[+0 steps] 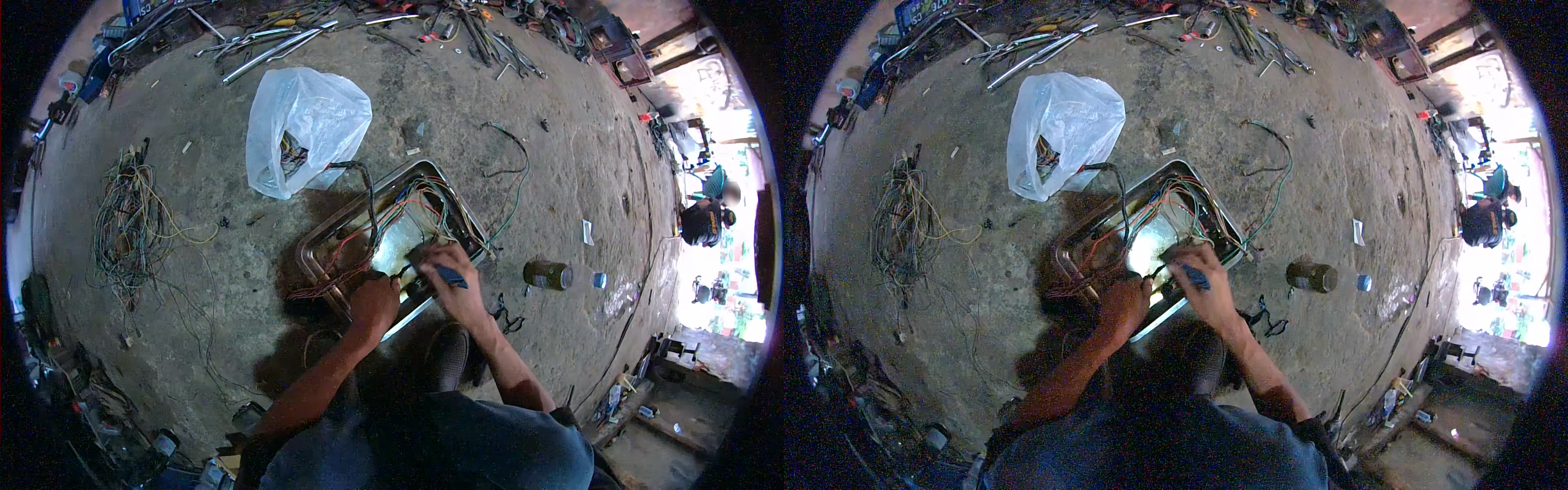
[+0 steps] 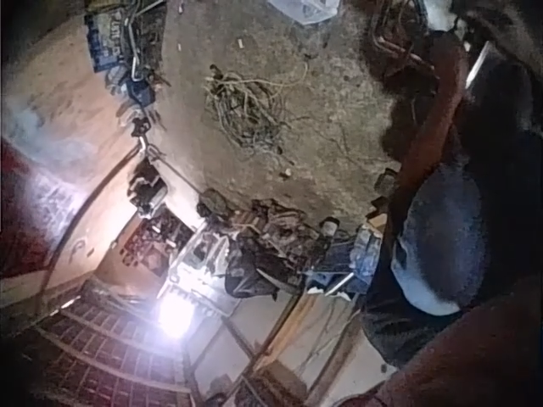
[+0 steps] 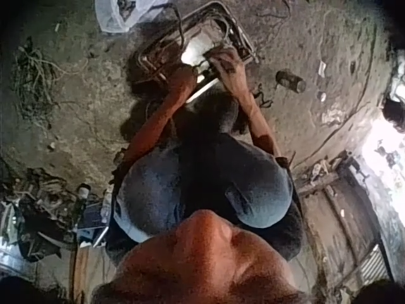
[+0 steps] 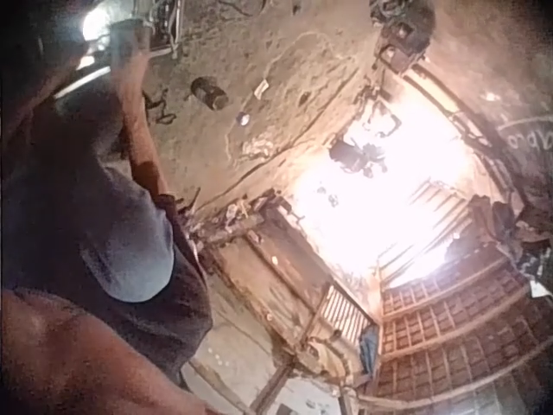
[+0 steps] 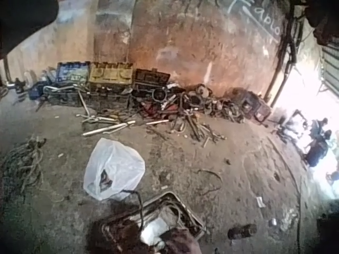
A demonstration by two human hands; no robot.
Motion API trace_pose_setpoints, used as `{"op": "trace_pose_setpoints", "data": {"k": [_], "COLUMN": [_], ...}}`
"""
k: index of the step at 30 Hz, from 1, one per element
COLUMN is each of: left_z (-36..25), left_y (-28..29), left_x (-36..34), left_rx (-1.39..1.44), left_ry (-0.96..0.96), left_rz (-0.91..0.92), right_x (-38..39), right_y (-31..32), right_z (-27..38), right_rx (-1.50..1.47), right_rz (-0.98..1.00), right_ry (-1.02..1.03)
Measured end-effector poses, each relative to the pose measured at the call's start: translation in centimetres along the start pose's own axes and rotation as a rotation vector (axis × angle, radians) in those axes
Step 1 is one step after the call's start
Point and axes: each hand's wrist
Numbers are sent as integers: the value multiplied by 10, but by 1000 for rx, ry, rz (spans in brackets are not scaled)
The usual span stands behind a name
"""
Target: Repairing and cleaning a motorcycle wiring harness on a workshop floor.
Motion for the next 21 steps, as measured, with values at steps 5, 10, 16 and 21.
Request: {"op": "trace_pose_setpoints", "data": {"k": [5, 10, 16, 21], "left_z": [2, -2, 5, 3], "left_y": [-9, 1, -7, -6], "left_x": [1, 1, 4, 6], "left_rx": [-45, 5, -32, -104], "left_ry": [-43, -28, -24, -125], "left_rz": [-69, 4, 1, -181], "right_x": [-4, 5, -1, 4], "right_y": [-2, -4, 4, -1], "right_z": [-20, -22, -2, -22], "right_rx": [126, -57, 56, 45], "right_rz": [-44, 22, -108, 47], "right_ry": [-207, -50, -148, -139]}}
Point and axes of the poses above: each hand's wrist, its own x-axis away from the middle knuckle, its own y-axis out of the back of the hand, z = x × y, and after that the axes turned 5 degrees about -y, right-handed
